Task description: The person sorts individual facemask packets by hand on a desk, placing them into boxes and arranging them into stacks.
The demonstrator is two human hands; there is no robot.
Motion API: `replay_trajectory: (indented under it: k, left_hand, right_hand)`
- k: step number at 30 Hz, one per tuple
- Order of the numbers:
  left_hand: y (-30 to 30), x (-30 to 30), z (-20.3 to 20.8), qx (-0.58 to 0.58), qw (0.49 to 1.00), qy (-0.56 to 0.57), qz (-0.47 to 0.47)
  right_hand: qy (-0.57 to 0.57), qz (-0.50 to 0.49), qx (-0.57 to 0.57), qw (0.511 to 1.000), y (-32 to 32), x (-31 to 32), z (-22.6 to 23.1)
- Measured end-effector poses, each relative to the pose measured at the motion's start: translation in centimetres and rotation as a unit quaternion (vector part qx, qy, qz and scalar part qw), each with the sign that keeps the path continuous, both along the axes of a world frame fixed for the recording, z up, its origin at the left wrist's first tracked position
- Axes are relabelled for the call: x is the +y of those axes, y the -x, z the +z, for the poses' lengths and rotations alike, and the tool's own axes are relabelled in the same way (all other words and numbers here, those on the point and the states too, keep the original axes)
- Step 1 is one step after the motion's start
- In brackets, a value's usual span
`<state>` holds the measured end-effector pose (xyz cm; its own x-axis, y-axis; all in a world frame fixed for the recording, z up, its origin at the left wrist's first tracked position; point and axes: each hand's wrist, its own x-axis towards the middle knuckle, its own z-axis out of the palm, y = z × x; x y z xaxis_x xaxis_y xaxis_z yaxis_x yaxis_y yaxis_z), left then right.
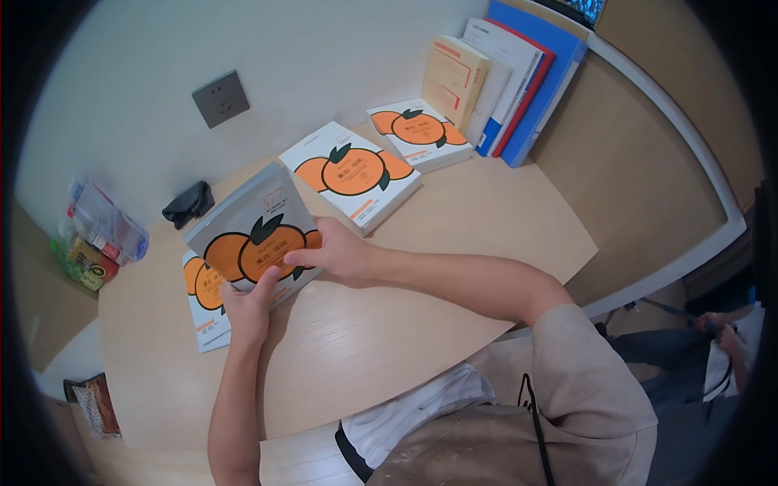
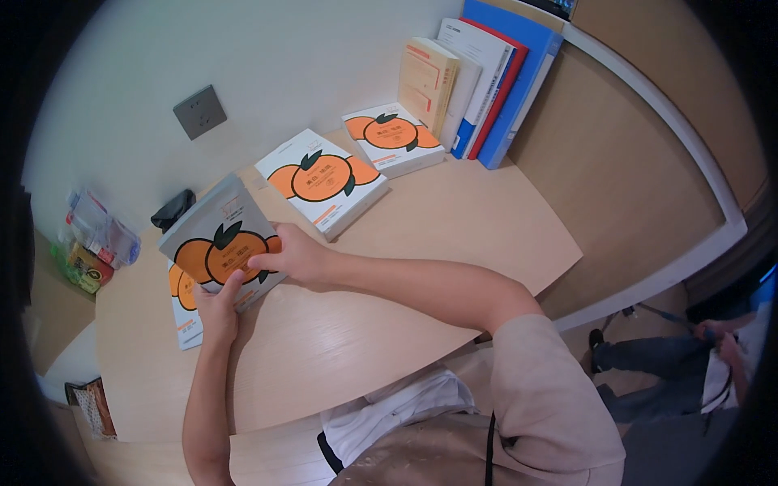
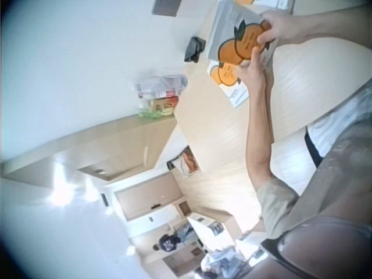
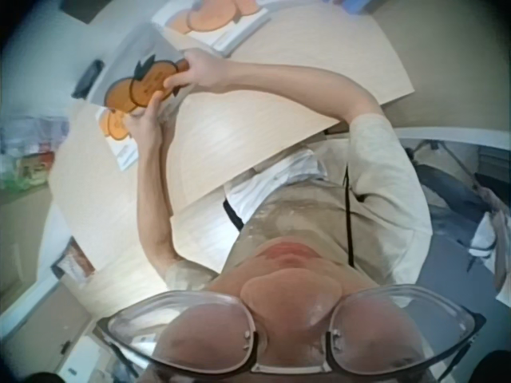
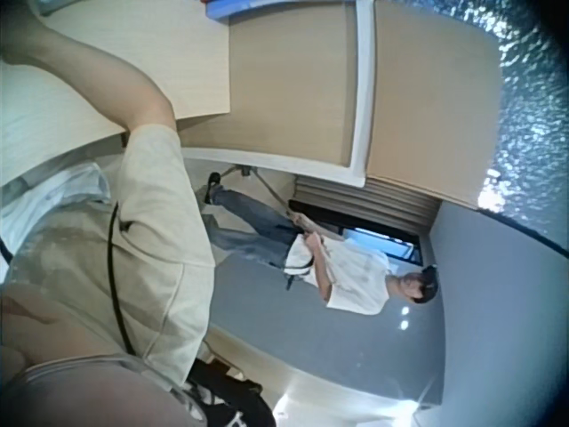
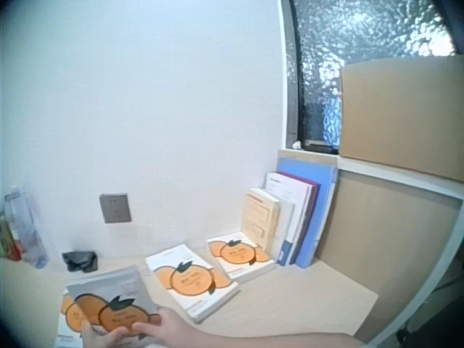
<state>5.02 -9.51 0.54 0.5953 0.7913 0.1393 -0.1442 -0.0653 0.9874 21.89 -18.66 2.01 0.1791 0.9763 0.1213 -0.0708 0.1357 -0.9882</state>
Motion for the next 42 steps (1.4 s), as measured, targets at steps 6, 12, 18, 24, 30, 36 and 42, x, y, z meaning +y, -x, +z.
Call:
replay_trajectory:
  k: [6, 12, 18, 24, 30, 36, 42]
  left_hand:
    - [0.1, 0.4, -0.8, 0.012, 1.000, 0.019, 0.004]
    - [0.3, 0.4, -0.7, -0.003, 1.000, 0.025, -0.002]
    - [0.1, 0.1, -0.5, -0.025, 0.999, 0.037, 0.006]
    - [0.0, 0.3, -0.9, -0.025, 0.999, 0.032, 0.000]
    - [-0.1, 0.1, -0.6, -0.016, 1.000, 0.017, 0.004]
    - [-0.1, 0.1, -0.2, -0.004, 1.000, 0.018, 0.002]
    - [2.0, 2.2, 3.4, -0.126, 0.984, 0.077, 0.101]
  right_hand:
    - [0.006, 0.027, 0.112, 0.993, 0.1, -0.2, -0.3]
    - [0.003, 0.023, 0.062, 0.998, 0.3, -0.5, 0.6]
    - [0.002, 0.016, 0.051, 0.999, 0.3, -0.5, 0.8]
    - [0.008, 0.024, 0.042, 0.999, 0.0, -0.3, 0.3]
    - [0.007, 0.025, 0.059, 0.998, 0.1, -0.3, 0.3]
    - [0.052, 0.038, 0.056, 0.996, 0.0, -0.7, 1.0]
    - [0.061, 0.047, -0.067, 0.995, 0.7, -0.4, 0.0]
